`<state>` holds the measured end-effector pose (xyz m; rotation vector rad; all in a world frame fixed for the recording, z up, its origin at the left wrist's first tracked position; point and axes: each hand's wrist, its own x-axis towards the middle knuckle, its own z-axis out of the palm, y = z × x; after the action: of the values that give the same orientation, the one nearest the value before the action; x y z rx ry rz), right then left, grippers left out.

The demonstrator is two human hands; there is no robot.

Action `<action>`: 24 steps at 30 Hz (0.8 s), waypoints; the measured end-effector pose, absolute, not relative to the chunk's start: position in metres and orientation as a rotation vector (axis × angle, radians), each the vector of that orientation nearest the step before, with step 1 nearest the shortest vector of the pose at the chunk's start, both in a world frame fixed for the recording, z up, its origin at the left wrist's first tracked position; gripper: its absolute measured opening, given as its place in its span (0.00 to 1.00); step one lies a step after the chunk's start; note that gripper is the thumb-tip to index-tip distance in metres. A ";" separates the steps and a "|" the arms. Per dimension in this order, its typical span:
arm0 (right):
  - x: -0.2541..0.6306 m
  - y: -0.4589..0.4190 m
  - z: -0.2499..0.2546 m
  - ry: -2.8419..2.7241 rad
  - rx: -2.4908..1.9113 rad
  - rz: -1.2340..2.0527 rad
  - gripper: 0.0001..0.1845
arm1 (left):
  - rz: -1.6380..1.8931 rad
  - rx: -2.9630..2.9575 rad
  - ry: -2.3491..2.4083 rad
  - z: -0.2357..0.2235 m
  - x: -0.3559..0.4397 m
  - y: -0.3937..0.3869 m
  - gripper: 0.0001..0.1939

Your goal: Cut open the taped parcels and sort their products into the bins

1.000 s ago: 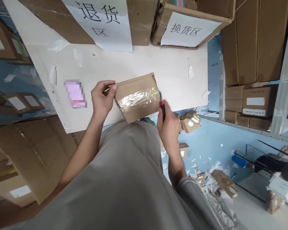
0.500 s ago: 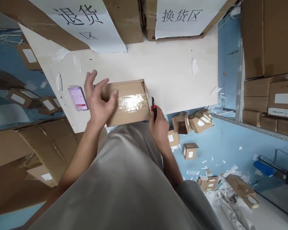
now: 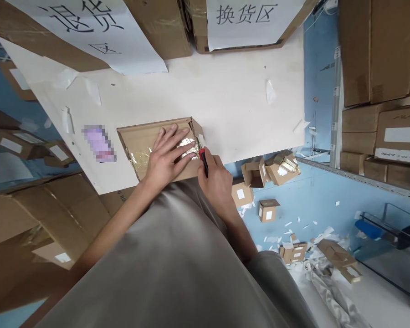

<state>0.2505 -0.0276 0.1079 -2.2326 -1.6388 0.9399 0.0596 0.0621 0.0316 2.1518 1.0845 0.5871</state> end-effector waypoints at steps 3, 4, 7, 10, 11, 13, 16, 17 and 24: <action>0.247 -0.028 0.112 -1.653 -2.253 0.937 0.30 | 0.609 2.138 1.070 0.030 0.059 0.063 0.17; 0.246 -0.027 0.114 -1.659 -2.268 0.936 0.30 | 0.609 2.129 1.067 0.029 0.059 0.064 0.17; 0.241 -0.025 0.118 -1.694 -2.369 0.939 0.30 | 0.598 2.093 1.065 0.028 0.060 0.065 0.16; 0.235 -0.020 0.121 -1.706 -2.488 0.955 0.31 | 0.596 2.065 1.065 0.028 0.060 0.065 0.16; 0.233 -0.018 0.122 -1.694 -2.512 0.957 0.31 | 0.599 2.058 1.067 0.028 0.061 0.064 0.16; 0.228 -0.016 0.123 -1.660 -2.539 0.953 0.33 | 0.604 2.044 1.072 0.028 0.062 0.063 0.17; 0.223 -0.023 0.126 -1.632 -2.559 0.929 0.33 | 0.610 2.023 1.080 0.027 0.064 0.060 0.17; 0.221 -0.028 0.127 -1.630 -2.571 0.917 0.33 | 0.614 2.019 1.082 0.027 0.064 0.059 0.17; 0.211 -0.067 0.141 -1.593 -2.842 0.979 0.30 | 0.645 2.025 1.059 0.022 0.063 0.056 0.19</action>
<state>0.2106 -0.0670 0.1414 -2.8422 -1.5933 0.9786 0.0634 0.0561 0.0216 2.0248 1.0588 0.6455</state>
